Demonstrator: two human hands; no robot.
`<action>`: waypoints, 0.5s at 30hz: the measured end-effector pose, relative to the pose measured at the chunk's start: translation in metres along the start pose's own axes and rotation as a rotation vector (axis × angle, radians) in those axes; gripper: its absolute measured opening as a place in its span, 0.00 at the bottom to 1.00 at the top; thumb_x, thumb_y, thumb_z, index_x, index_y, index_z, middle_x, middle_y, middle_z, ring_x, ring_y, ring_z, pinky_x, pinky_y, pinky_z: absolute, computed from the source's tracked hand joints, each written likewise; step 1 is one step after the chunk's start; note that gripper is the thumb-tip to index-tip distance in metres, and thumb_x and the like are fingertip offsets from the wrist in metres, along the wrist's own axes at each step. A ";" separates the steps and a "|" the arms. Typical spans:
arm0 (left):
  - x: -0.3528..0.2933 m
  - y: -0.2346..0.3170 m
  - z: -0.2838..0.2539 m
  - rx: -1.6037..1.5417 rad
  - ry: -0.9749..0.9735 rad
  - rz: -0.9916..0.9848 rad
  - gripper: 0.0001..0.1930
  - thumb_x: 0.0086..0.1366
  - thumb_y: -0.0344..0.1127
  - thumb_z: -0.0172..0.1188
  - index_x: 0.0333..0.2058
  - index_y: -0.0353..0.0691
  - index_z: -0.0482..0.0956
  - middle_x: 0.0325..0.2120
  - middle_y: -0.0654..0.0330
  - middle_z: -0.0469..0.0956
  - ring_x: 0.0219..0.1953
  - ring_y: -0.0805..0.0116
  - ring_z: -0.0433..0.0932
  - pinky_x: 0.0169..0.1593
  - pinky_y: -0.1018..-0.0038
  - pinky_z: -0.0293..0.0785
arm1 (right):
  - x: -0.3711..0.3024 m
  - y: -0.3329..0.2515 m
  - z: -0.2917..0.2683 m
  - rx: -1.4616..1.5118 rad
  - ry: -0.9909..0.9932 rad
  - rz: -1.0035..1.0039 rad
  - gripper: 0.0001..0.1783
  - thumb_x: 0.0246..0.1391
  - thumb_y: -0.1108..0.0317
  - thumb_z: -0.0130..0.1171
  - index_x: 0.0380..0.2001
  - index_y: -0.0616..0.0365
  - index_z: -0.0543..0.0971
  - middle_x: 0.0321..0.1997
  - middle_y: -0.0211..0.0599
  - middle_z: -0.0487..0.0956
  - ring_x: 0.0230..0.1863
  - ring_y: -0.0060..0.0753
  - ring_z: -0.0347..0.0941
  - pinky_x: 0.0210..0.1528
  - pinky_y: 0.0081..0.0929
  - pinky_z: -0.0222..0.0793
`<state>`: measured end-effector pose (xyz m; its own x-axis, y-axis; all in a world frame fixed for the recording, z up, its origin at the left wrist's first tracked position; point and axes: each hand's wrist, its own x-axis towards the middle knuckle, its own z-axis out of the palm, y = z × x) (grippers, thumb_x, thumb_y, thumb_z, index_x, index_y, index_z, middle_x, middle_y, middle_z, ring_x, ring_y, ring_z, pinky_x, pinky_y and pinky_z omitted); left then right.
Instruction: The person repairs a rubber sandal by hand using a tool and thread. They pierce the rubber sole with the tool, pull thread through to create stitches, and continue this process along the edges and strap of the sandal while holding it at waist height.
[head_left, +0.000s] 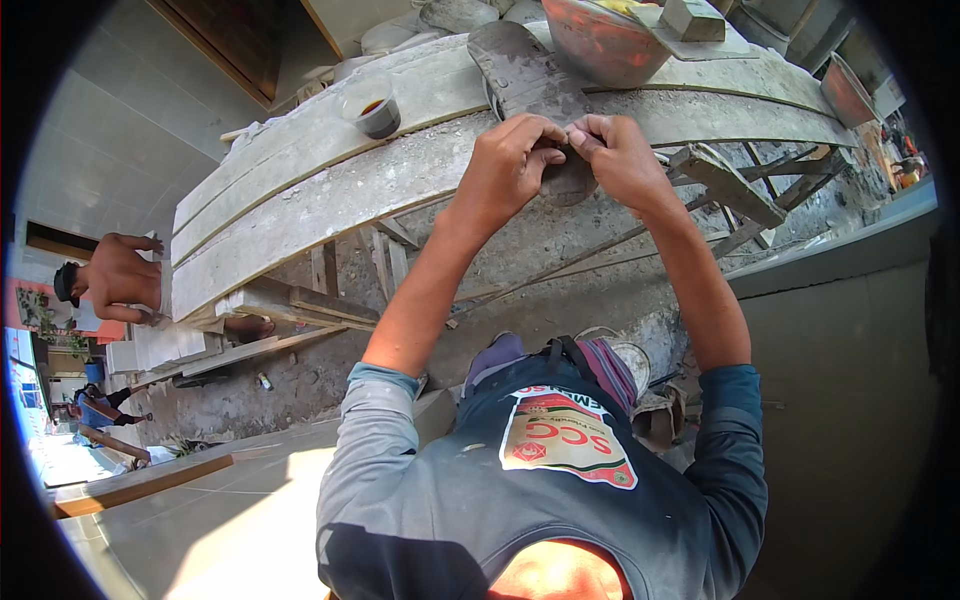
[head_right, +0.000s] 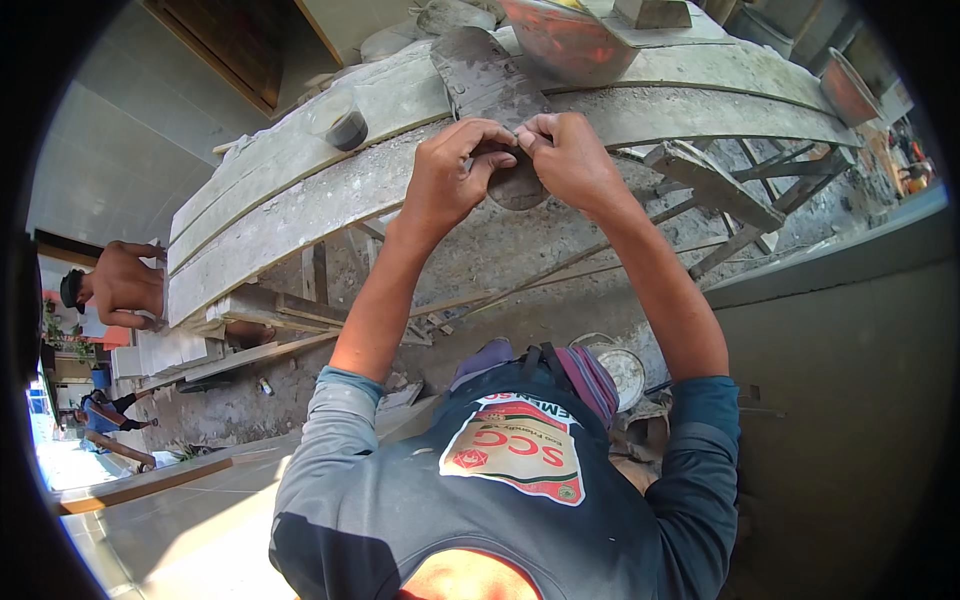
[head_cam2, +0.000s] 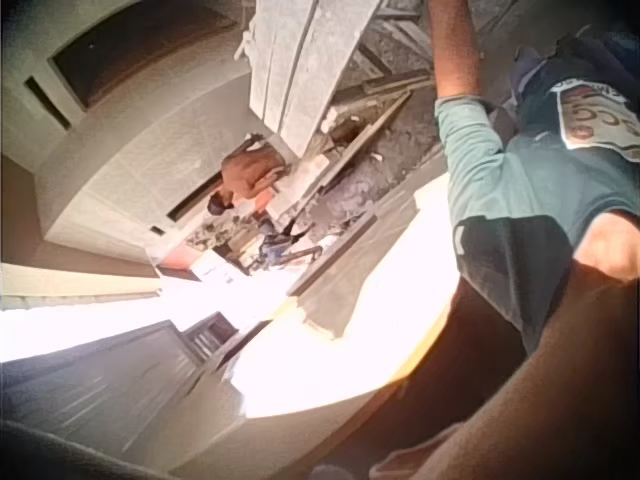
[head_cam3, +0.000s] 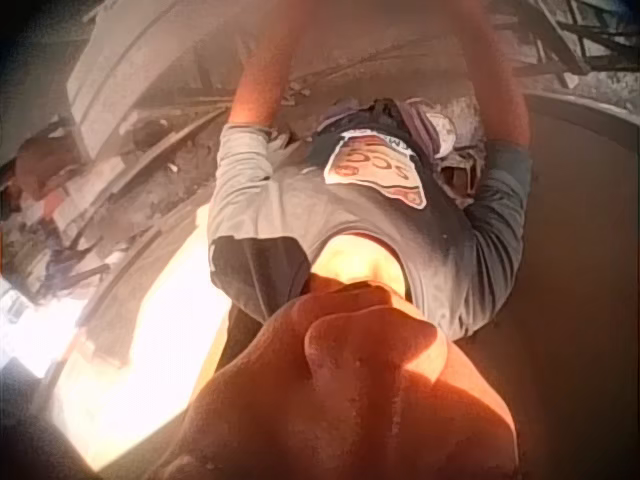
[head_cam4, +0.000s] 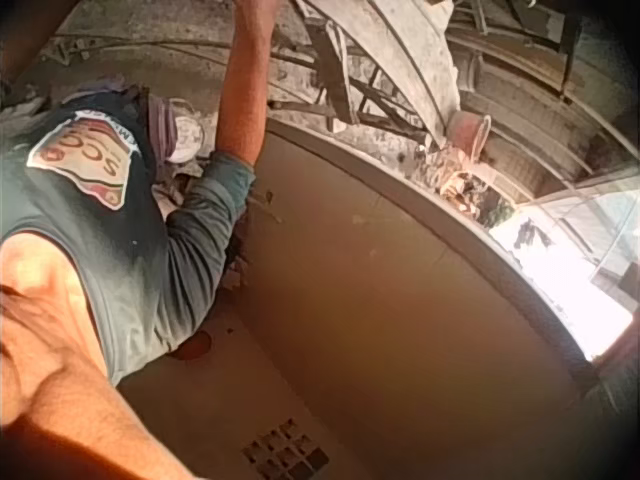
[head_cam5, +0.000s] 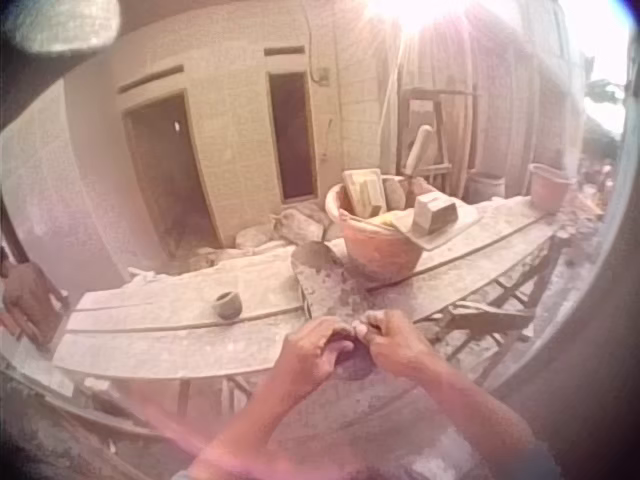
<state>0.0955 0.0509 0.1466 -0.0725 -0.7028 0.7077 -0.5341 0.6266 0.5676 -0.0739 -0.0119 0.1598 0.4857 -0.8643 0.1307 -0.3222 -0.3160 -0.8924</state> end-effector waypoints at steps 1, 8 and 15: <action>-0.001 0.002 0.000 0.006 0.024 -0.011 0.10 0.54 0.20 0.67 0.36 0.34 0.81 0.33 0.55 0.82 0.35 0.61 0.82 0.37 0.70 0.78 | -0.001 -0.003 0.001 0.028 0.007 0.011 0.13 0.65 0.69 0.54 0.36 0.70 0.80 0.28 0.34 0.79 0.33 0.18 0.68 0.36 0.28 0.68; -0.011 -0.004 0.013 0.114 0.138 0.137 0.10 0.53 0.19 0.67 0.36 0.33 0.80 0.35 0.53 0.81 0.36 0.57 0.81 0.39 0.67 0.78 | -0.005 -0.007 -0.003 0.033 0.043 0.012 0.11 0.62 0.70 0.58 0.37 0.70 0.82 0.30 0.33 0.81 0.33 0.16 0.69 0.35 0.25 0.69; -0.015 -0.001 0.011 0.122 0.062 0.085 0.11 0.54 0.15 0.61 0.36 0.30 0.75 0.40 0.49 0.76 0.37 0.51 0.79 0.40 0.64 0.78 | -0.007 0.001 -0.005 -0.119 0.132 -0.158 0.08 0.55 0.74 0.62 0.38 0.64 0.84 0.32 0.34 0.83 0.32 0.24 0.74 0.36 0.28 0.70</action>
<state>0.0874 0.0574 0.1310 -0.0719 -0.6244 0.7778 -0.6265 0.6350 0.4519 -0.0813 -0.0079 0.1603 0.4291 -0.8420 0.3269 -0.3480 -0.4881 -0.8004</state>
